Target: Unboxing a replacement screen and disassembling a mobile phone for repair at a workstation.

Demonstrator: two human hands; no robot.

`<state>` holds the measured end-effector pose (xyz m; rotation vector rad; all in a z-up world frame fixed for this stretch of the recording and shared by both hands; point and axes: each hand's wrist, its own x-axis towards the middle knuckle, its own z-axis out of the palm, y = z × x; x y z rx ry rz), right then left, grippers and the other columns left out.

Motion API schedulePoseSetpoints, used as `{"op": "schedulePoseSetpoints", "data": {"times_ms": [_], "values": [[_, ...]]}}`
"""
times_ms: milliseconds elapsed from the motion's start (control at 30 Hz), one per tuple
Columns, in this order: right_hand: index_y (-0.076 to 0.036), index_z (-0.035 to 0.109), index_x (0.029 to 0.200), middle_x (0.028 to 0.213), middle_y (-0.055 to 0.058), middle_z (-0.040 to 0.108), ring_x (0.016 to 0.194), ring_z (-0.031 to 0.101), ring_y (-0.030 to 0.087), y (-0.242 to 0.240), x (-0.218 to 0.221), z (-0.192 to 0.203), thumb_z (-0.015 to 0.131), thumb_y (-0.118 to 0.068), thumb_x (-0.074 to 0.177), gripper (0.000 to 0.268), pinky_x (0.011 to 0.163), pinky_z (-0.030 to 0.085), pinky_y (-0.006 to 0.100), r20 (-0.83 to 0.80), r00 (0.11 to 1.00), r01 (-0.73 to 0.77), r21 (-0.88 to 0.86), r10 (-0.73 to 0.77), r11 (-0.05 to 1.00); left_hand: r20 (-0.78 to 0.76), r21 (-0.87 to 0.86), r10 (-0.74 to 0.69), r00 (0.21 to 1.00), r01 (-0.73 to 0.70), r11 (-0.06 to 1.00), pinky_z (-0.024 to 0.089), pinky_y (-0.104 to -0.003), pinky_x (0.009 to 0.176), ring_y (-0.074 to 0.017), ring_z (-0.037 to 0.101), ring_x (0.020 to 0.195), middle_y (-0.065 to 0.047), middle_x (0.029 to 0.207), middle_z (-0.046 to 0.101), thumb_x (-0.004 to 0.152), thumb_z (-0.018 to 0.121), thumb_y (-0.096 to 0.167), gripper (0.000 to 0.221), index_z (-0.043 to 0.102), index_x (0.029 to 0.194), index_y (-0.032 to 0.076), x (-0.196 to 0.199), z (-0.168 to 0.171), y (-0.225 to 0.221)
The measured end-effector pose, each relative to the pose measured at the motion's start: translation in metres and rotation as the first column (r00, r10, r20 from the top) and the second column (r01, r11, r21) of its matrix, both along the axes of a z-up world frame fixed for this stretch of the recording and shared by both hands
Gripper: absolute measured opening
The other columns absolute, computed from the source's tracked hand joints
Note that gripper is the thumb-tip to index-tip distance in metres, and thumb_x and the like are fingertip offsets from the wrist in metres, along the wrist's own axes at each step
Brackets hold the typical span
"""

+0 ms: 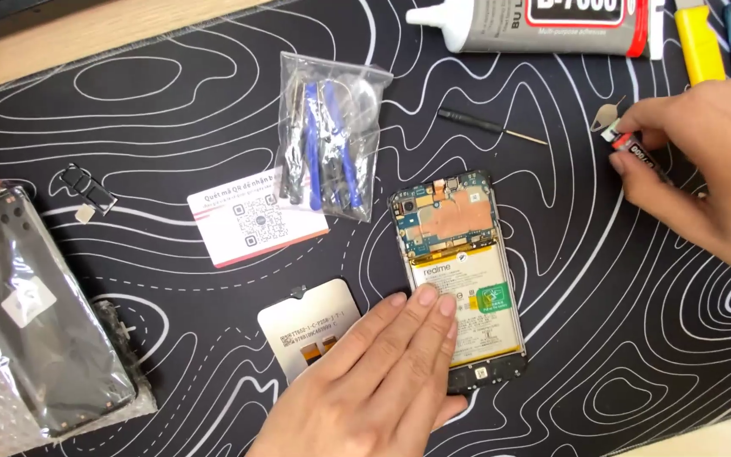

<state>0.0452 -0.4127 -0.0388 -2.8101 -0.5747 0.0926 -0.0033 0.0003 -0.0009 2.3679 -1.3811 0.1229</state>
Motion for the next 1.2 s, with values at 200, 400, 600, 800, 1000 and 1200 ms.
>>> {"op": "schedulePoseSetpoints", "data": {"times_ms": [200, 400, 600, 800, 1000, 1200], "values": [[-0.004, 0.077, 0.131, 0.107, 0.007, 0.072, 0.104, 0.070, 0.032, -0.007, 0.003, 0.006, 0.080, -0.010, 0.114, 0.018, 0.107, 0.055, 0.049, -0.011, 1.000, -0.015, -0.073, 0.014, 0.997, 0.098, 0.031, -0.014, 0.995, 0.011, 0.999, 0.060, -0.038, 0.129, -0.0288, 0.075, 0.146, -0.013, 0.152, 0.080, 0.129, 0.059, 0.047, 0.053, 0.078, 0.146, 0.001, -0.007, -0.011, -0.001], [-0.008, 0.080, 0.133, 0.132, 0.010, 0.075, 0.122, 0.071, 0.035, -0.002, 0.006, 0.020, 0.080, -0.018, 0.111, 0.024, 0.113, 0.055, 0.050, 0.045, 0.994, -0.093, -0.154, 0.101, 0.984, 0.159, 0.076, -0.027, 0.987, 0.015, 0.997, 0.060, -0.035, 0.129, -0.0252, 0.073, 0.149, -0.012, 0.154, 0.079, 0.131, 0.048, 0.052, 0.060, 0.076, 0.150, 0.002, -0.019, -0.022, -0.002], [-0.009, 0.080, 0.128, 0.118, 0.013, 0.075, 0.099, 0.073, 0.032, 0.059, 0.005, 0.042, 0.079, -0.030, 0.102, 0.033, 0.083, 0.059, 0.050, 0.093, 0.916, -0.395, 0.060, 0.389, 0.917, 0.176, 0.079, -0.026, 0.984, 0.013, 0.997, 0.061, -0.034, 0.127, -0.0234, 0.073, 0.149, -0.011, 0.154, 0.078, 0.131, 0.046, 0.054, 0.062, 0.076, 0.149, 0.003, -0.023, -0.026, -0.004], [-0.010, 0.074, 0.146, 0.102, 0.008, 0.082, 0.074, 0.077, 0.030, 0.045, 0.022, 0.044, 0.073, -0.029, 0.100, 0.050, 0.068, 0.061, 0.051, -0.159, 0.973, -0.168, -0.008, 0.165, 0.986, 0.191, 0.103, 0.000, 0.982, -0.020, 0.994, 0.059, -0.034, 0.128, -0.0218, 0.073, 0.148, -0.010, 0.155, 0.078, 0.132, 0.044, 0.057, 0.063, 0.076, 0.149, 0.005, -0.028, -0.025, -0.006], [0.020, 0.068, 0.177, 0.156, 0.039, 0.065, 0.106, 0.064, 0.045, -0.144, -0.003, -0.076, 0.062, -0.003, 0.146, 0.039, 0.085, 0.050, 0.048, -0.121, 0.925, 0.377, 0.203, -0.359, 0.903, 0.258, 0.129, -0.035, 0.965, 0.002, 0.992, 0.061, -0.032, 0.123, -0.0198, 0.073, 0.145, -0.010, 0.153, 0.077, 0.132, 0.039, 0.060, 0.066, 0.072, 0.148, 0.004, -0.024, -0.027, -0.003], [0.008, 0.080, 0.144, 0.111, 0.021, 0.065, 0.101, 0.058, 0.032, -0.060, 0.006, 0.011, 0.074, -0.018, 0.141, 0.026, 0.091, 0.044, 0.044, -0.103, 0.930, 0.356, -0.002, -0.354, 0.935, 0.350, 0.102, -0.058, 0.935, 0.024, 0.994, 0.065, -0.029, 0.114, -0.0201, 0.078, 0.137, -0.010, 0.146, 0.079, 0.133, 0.037, 0.059, 0.065, 0.072, 0.142, 0.005, -0.024, -0.036, -0.005]]}}
